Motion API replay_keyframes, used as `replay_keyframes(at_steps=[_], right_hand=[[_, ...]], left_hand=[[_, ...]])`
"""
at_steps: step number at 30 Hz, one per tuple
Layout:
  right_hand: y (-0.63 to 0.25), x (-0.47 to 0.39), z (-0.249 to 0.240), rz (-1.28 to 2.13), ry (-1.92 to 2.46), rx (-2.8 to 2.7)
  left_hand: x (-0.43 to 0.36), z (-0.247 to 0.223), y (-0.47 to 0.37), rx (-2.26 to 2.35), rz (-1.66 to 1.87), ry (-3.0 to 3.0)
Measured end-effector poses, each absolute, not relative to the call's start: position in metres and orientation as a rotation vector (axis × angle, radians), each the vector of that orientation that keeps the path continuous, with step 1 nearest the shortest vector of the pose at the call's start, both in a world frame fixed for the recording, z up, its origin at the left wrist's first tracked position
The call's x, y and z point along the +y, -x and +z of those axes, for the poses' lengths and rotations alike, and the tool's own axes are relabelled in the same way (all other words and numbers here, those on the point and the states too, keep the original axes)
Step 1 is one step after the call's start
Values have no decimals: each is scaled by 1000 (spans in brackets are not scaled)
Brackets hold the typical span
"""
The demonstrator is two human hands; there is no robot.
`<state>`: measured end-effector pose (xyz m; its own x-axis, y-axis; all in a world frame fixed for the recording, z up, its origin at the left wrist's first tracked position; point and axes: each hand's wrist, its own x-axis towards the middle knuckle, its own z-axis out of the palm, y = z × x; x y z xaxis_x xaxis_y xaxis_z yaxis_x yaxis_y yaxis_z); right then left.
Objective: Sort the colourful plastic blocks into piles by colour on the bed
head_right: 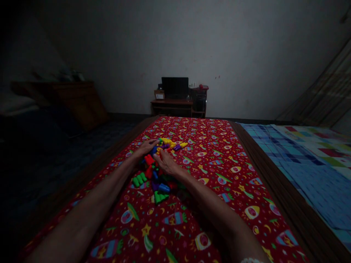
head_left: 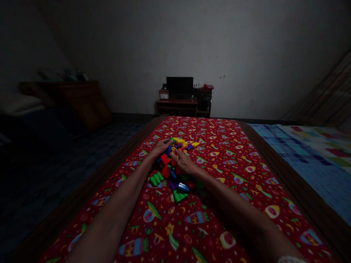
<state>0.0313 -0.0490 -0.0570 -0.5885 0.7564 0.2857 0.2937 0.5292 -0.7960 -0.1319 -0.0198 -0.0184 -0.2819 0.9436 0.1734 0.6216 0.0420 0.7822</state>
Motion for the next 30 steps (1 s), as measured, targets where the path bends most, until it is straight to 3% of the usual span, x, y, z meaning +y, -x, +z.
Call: replay_keyframes(at_steps=[7, 11, 15, 21, 25, 30], right_hand=[[-105, -76, -25, 813, 675, -2336], [-151, -101, -40, 758, 627, -2620], [-133, -118, -66, 663, 550, -2680], [-71, -91, -72, 479, 480, -2541], [-64, -59, -43, 636, 392, -2464], [-67, 5, -14, 709, 772, -2229]], left_hand=[[-79, -10, 158, 1790, 1019, -1886], [-144, -45, 180, 1838, 758, -2120], [-180, -81, 166, 1862, 559, -2236], [-159, -69, 138, 1867, 739, -2272], [-133, -60, 149, 1940, 938, -2276], [-110, -70, 163, 1994, 1056, -2245]])
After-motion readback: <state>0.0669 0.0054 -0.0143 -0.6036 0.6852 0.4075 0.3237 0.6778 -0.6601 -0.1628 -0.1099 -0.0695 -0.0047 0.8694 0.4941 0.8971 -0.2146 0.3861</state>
